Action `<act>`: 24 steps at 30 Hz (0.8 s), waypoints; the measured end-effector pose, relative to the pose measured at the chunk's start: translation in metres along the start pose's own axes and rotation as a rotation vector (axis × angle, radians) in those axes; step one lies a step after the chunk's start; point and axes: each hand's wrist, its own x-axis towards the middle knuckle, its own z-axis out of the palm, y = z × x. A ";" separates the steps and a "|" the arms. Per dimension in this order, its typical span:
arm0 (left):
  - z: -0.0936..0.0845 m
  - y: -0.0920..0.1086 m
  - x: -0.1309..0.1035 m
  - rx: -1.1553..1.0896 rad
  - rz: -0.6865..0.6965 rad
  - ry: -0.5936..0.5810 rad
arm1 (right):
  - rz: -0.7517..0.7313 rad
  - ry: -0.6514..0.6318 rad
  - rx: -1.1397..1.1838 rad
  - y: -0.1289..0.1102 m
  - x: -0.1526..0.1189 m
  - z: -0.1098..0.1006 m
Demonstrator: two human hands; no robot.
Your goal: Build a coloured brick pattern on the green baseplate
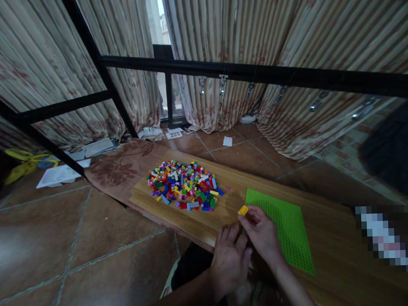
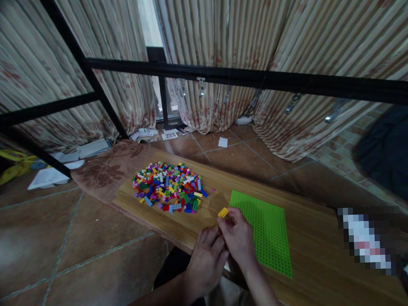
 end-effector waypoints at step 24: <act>0.025 0.022 0.027 -0.867 -0.262 0.039 | 0.122 0.052 0.213 0.007 -0.061 -0.049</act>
